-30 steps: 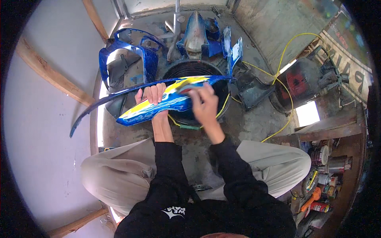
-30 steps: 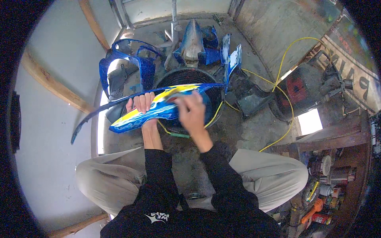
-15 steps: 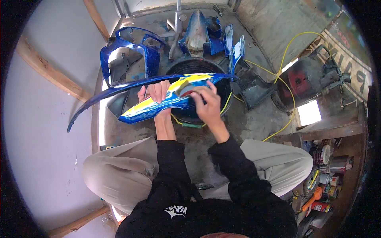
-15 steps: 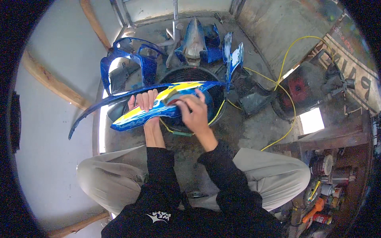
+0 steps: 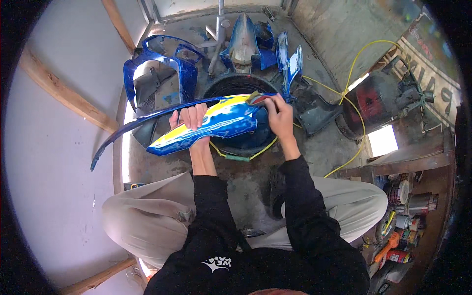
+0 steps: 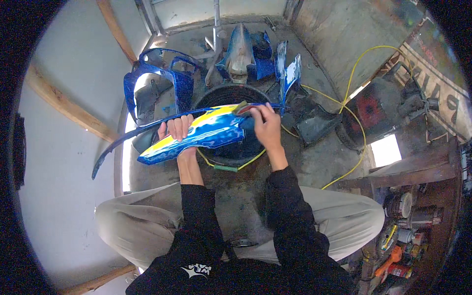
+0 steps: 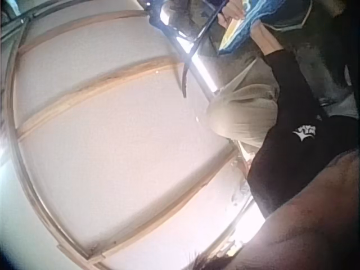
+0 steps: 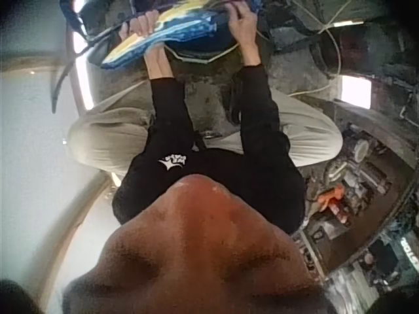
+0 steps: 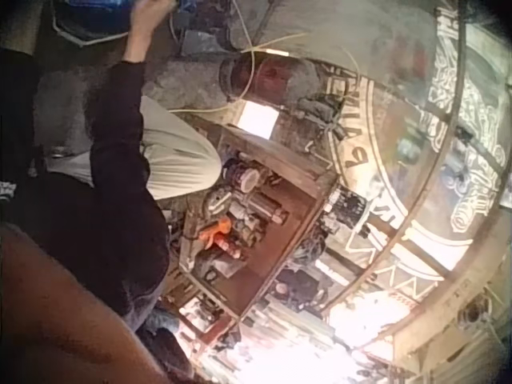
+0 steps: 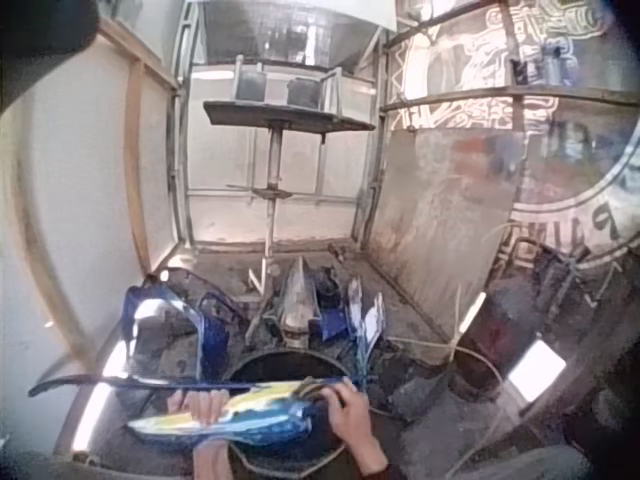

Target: The person holds a painted motorcycle fairing piece and rubs its surface with a sanding pad over a bucket of water.

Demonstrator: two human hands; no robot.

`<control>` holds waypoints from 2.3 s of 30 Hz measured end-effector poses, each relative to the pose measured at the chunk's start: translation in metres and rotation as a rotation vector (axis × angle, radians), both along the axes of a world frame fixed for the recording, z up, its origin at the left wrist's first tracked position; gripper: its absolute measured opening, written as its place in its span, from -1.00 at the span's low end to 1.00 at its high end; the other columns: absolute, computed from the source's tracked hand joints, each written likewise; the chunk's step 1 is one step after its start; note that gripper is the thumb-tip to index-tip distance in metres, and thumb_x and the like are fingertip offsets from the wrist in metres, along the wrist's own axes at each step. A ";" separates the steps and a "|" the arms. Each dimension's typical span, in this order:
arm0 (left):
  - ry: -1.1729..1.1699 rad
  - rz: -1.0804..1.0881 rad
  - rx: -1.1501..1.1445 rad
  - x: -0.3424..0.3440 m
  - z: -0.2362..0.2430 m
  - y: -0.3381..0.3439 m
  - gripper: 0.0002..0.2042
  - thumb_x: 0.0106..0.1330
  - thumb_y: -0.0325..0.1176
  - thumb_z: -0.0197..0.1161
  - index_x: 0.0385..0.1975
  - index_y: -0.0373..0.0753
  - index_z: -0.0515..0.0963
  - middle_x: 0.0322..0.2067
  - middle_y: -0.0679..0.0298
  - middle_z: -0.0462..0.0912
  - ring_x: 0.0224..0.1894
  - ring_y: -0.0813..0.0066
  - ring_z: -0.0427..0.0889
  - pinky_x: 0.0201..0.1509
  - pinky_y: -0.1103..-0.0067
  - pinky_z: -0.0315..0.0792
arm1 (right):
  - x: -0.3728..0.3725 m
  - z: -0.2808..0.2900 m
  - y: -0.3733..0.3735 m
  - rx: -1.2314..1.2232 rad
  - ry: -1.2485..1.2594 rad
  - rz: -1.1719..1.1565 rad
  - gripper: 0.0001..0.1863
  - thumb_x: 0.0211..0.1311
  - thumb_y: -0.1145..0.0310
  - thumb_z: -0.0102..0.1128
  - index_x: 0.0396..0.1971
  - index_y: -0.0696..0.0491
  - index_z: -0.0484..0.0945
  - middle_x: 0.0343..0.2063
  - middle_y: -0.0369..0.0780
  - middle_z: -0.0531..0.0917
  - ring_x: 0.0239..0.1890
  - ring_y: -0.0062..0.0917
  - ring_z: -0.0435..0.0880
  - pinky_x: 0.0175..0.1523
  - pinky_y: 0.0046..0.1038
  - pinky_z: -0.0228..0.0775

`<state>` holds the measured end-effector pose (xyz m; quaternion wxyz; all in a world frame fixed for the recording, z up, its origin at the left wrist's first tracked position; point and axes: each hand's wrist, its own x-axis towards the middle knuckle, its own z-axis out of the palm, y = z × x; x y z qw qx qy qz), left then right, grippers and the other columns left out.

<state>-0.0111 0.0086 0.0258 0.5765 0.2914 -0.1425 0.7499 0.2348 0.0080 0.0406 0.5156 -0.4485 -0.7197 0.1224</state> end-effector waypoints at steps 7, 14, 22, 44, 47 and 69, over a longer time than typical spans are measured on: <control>0.011 -0.007 -0.003 -0.006 -0.003 -0.002 -0.50 0.51 -0.10 -0.17 -0.78 -0.03 0.32 -0.77 0.38 0.39 -0.59 0.56 0.26 -0.20 0.48 0.17 | -0.052 0.007 -0.028 -0.023 0.115 0.249 -0.88 0.38 0.41 0.29 -0.29 0.11 0.74 -0.27 -0.09 0.79 -0.16 -0.16 0.79 0.41 -0.06 0.35; -0.032 -0.008 0.018 -0.002 -0.005 -0.002 -0.50 0.53 -0.11 -0.17 -0.77 -0.03 0.32 -0.75 0.38 0.40 -0.57 0.55 0.28 -0.20 0.48 0.17 | -0.001 0.003 0.005 -0.064 0.067 0.013 -0.88 0.40 0.42 0.26 -0.31 0.09 0.74 -0.33 -0.07 0.76 -0.25 -0.19 0.75 0.43 -0.07 0.32; 0.007 0.004 0.023 0.001 0.005 -0.004 -0.49 0.54 -0.12 -0.19 -0.77 -0.04 0.33 -0.76 0.38 0.40 -0.58 0.55 0.27 -0.21 0.49 0.17 | 0.003 0.001 0.002 -0.060 0.022 0.073 -0.86 0.41 0.40 0.24 -0.28 0.10 0.74 -0.40 -0.12 0.77 -0.29 -0.17 0.78 0.53 -0.02 0.18; -0.012 -0.011 -0.010 -0.001 0.000 -0.005 -0.47 0.53 -0.07 -0.19 -0.80 -0.03 0.29 -0.79 0.39 0.38 -0.60 0.57 0.25 -0.22 0.51 0.17 | -0.033 0.002 -0.019 -0.010 0.046 0.105 -0.87 0.38 0.36 0.29 -0.28 0.08 0.75 -0.38 -0.16 0.78 -0.23 -0.25 0.78 0.47 -0.07 0.23; -0.026 -0.012 -0.005 0.002 0.007 -0.005 -0.47 0.52 -0.04 -0.19 -0.79 -0.04 0.29 -0.80 0.37 0.37 -0.59 0.57 0.25 -0.22 0.52 0.16 | 0.001 0.008 -0.001 -0.103 0.108 -0.080 -0.84 0.40 0.35 0.27 -0.33 0.06 0.77 -0.38 -0.15 0.79 -0.31 -0.21 0.76 0.42 -0.06 0.28; -0.014 -0.016 0.013 0.008 0.013 -0.007 -0.48 0.54 -0.05 -0.19 -0.76 -0.03 0.33 -0.78 0.41 0.39 -0.59 0.58 0.26 -0.18 0.49 0.16 | -0.033 -0.001 -0.029 0.155 -0.017 -0.294 -0.93 0.34 0.44 0.30 -0.31 0.03 0.74 -0.35 -0.24 0.78 -0.22 -0.37 0.74 0.37 -0.14 0.25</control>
